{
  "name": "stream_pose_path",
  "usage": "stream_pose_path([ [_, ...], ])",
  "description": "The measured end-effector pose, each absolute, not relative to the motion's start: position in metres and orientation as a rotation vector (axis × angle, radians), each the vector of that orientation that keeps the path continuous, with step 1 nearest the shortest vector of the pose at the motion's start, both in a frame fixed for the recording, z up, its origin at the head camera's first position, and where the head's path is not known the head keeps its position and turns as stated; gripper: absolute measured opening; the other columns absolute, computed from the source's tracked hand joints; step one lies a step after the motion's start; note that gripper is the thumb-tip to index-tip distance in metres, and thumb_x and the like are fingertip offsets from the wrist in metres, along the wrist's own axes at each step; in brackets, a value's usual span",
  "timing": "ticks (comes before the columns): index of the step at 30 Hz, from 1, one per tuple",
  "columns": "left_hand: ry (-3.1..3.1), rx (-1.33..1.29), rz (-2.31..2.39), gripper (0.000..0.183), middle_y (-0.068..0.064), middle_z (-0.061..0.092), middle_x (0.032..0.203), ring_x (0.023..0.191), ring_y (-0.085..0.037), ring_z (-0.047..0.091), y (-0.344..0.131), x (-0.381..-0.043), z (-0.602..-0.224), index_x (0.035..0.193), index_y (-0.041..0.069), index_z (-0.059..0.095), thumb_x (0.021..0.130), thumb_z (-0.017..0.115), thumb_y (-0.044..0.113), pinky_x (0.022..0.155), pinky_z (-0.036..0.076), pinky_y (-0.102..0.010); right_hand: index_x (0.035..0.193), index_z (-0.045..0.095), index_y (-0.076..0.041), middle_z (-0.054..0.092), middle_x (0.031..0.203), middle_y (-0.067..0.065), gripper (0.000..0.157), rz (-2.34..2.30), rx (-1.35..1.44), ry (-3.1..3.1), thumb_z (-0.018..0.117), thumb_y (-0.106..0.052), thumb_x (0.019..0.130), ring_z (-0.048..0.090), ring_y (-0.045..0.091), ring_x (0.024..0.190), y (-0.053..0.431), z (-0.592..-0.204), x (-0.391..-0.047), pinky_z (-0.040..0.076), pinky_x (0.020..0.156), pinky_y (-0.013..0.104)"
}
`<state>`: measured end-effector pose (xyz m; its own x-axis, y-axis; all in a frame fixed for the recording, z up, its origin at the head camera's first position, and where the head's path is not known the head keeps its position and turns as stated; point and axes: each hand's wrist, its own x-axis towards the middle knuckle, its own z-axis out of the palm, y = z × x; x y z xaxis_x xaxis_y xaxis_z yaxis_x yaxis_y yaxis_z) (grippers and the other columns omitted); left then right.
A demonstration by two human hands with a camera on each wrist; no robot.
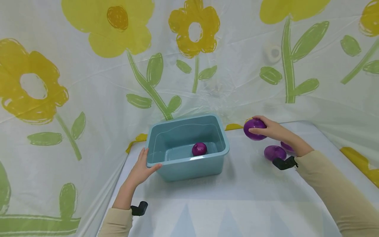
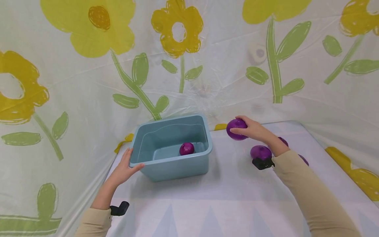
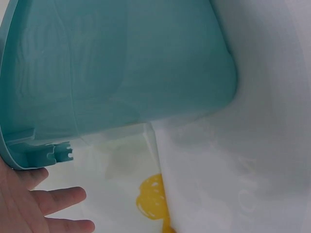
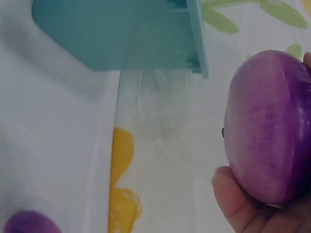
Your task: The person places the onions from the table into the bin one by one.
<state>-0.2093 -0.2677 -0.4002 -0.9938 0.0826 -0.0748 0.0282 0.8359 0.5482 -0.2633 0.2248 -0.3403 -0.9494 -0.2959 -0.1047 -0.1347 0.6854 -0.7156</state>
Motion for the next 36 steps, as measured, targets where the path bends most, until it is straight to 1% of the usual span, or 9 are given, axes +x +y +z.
stream_pose_path([
  [5, 2.918, 0.091, 0.875, 0.104, -0.017, -0.007, 0.153, 0.134, -0.045, 0.017, -0.268, -0.21, -0.401, 0.147, 0.005, 0.0, 0.08, 0.057, 0.06, 0.096, 0.027, -0.065, 0.144, 0.018, -0.009, 0.033, 0.137, 0.025, 0.078, -1.126, -0.357, 2.669, 0.052, -0.051, 0.087, 0.035, 0.044, 0.121, 0.204, -0.334, -0.273, 0.035, 0.094, 0.06],
  [10, 2.919, 0.091, 0.873, 0.104, -0.017, -0.007, 0.153, 0.134, -0.045, 0.017, -0.268, -0.21, -0.401, 0.147, 0.005, -0.001, 0.08, 0.057, 0.06, 0.097, 0.027, -0.065, 0.143, 0.02, -0.008, 0.035, 0.136, 0.025, 0.077, -1.175, -0.397, 2.639, 0.054, -0.047, 0.087, 0.038, 0.042, 0.119, 0.186, -0.328, -0.282, 0.04, 0.092, 0.055],
  [17, 2.905, 0.087, 0.883, 0.103, -0.015, -0.009, 0.153, 0.136, -0.043, 0.015, -0.269, -0.209, -0.401, 0.147, 0.006, -0.002, 0.08, 0.057, 0.059, 0.098, 0.025, -0.064, 0.143, 0.019, -0.007, 0.035, 0.137, 0.023, 0.08, -1.162, -0.407, 2.63, 0.056, -0.049, 0.085, 0.038, 0.041, 0.121, 0.16, -0.32, -0.296, 0.041, 0.093, 0.053],
  [25, 2.909, 0.091, 0.879, 0.104, -0.016, -0.008, 0.153, 0.135, -0.044, 0.016, -0.269, -0.21, -0.4, 0.147, 0.006, -0.001, 0.08, 0.057, 0.059, 0.098, 0.026, -0.064, 0.141, 0.022, -0.008, 0.038, 0.134, 0.02, 0.078, -1.18, -0.417, 2.612, 0.06, -0.044, 0.084, 0.04, 0.038, 0.12, 0.133, -0.314, -0.308, 0.044, 0.091, 0.049],
  [32, 2.897, 0.081, 0.882, 0.104, -0.015, -0.009, 0.153, 0.136, -0.043, 0.014, -0.269, -0.21, -0.4, 0.147, 0.006, -0.002, 0.08, 0.056, 0.06, 0.098, 0.025, -0.065, 0.141, 0.022, -0.007, 0.039, 0.134, 0.02, 0.078, -1.156, -0.431, 2.59, 0.062, -0.04, 0.083, 0.039, 0.037, 0.12, 0.109, -0.313, -0.311, 0.044, 0.091, 0.048],
  [36, 2.896, 0.083, 0.892, 0.104, -0.015, -0.009, 0.153, 0.136, -0.043, 0.015, -0.269, -0.21, -0.401, 0.147, 0.006, -0.002, 0.08, 0.057, 0.06, 0.098, 0.026, -0.064, 0.141, 0.022, -0.006, 0.039, 0.133, 0.02, 0.077, -1.153, -0.432, 2.568, 0.061, -0.039, 0.084, 0.04, 0.037, 0.119, 0.096, -0.317, -0.312, 0.044, 0.092, 0.048],
])
